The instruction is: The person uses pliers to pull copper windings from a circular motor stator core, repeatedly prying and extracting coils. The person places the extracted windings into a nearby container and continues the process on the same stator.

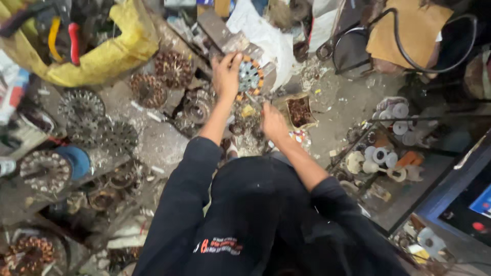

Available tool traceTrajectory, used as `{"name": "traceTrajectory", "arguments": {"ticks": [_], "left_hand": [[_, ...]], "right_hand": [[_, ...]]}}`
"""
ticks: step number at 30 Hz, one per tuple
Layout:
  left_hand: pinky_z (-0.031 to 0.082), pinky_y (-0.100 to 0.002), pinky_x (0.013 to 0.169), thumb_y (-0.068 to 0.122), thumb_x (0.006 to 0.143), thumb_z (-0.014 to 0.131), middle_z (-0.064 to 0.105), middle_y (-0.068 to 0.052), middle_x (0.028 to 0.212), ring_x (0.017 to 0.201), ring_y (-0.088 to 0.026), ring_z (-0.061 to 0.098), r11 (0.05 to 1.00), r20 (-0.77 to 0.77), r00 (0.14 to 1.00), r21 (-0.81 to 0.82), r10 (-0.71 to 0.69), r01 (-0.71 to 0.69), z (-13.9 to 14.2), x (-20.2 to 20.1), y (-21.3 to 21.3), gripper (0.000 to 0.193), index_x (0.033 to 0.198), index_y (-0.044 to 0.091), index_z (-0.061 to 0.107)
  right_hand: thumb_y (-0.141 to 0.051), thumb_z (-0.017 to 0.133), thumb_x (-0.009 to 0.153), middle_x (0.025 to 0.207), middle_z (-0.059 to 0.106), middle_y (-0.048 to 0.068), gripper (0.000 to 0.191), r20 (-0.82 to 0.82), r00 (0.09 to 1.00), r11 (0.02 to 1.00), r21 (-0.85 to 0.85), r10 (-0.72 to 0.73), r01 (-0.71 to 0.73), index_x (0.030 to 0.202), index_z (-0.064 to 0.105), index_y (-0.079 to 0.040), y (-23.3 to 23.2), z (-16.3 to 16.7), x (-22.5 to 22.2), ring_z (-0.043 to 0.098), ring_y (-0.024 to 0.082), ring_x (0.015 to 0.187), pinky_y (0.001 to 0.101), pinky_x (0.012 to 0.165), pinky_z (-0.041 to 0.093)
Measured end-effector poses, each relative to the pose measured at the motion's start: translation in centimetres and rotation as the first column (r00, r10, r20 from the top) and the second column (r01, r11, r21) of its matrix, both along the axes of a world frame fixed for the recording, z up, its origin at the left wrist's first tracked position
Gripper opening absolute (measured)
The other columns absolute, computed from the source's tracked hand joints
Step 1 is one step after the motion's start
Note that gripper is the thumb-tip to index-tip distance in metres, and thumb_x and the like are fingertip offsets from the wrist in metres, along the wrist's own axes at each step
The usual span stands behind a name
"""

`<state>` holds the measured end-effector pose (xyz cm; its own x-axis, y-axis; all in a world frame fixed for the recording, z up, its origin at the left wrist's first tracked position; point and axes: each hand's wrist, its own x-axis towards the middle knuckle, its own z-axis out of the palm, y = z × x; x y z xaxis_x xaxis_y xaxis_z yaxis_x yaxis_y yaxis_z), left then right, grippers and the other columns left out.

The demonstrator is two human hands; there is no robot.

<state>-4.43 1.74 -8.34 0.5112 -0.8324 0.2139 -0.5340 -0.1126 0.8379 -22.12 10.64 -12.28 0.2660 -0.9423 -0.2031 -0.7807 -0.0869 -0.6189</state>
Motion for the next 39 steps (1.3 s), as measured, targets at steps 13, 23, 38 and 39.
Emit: {"name": "traceTrajectory", "arguments": {"ticks": [13,23,38,39], "left_hand": [[0.049,-0.037,0.090,0.040,0.098,0.075,0.064,-0.010,0.101,0.096,-0.023,0.061,0.985,-0.131,0.977,-0.060,-0.170,0.163,-1.5,-0.5,-0.5,0.036,0.110,0.006,0.079],[0.052,-0.039,0.093,0.033,0.103,0.062,0.073,-0.011,0.113,0.102,-0.022,0.066,0.974,-0.693,0.702,0.000,0.164,-0.227,-2.0,-4.6,0.4,0.038,0.123,0.001,0.066],[0.050,-0.039,0.089,0.049,0.092,0.071,0.063,-0.015,0.108,0.098,-0.030,0.065,0.989,-0.117,0.988,0.116,0.101,-0.088,0.1,-1.8,-0.2,0.036,0.111,0.020,0.080],[0.050,-0.038,0.089,0.050,0.091,0.071,0.063,-0.015,0.108,0.098,-0.030,0.065,0.986,-0.139,0.985,0.146,0.105,-0.085,-0.1,-1.6,-0.1,0.037,0.111,0.020,0.080]], "right_hand": [[-0.017,0.059,0.095,0.104,0.069,0.029,0.043,-0.330,0.907,0.881,0.303,-0.261,0.363,0.136,0.055,-0.005,10.3,-9.0,-19.8,0.069,0.046,0.093,0.0556,0.075,0.055],[-0.029,0.061,0.103,0.080,0.063,0.013,0.026,0.117,0.109,0.154,0.879,-0.987,0.451,0.102,0.062,-0.003,23.8,-14.5,-28.6,0.060,0.024,0.064,0.0401,0.057,0.049],[-0.040,0.056,0.102,0.084,0.072,0.024,0.035,0.087,0.987,0.990,0.056,-0.133,0.128,0.111,0.066,-0.008,5.4,-4.3,-16.6,0.068,0.047,0.084,0.0555,0.071,0.052],[-0.037,0.056,0.104,0.084,0.071,0.025,0.032,0.068,0.995,0.997,0.025,-0.071,0.069,0.113,0.066,-0.008,4.3,-2.8,-15.0,0.068,0.048,0.084,0.0561,0.070,0.052]]}}
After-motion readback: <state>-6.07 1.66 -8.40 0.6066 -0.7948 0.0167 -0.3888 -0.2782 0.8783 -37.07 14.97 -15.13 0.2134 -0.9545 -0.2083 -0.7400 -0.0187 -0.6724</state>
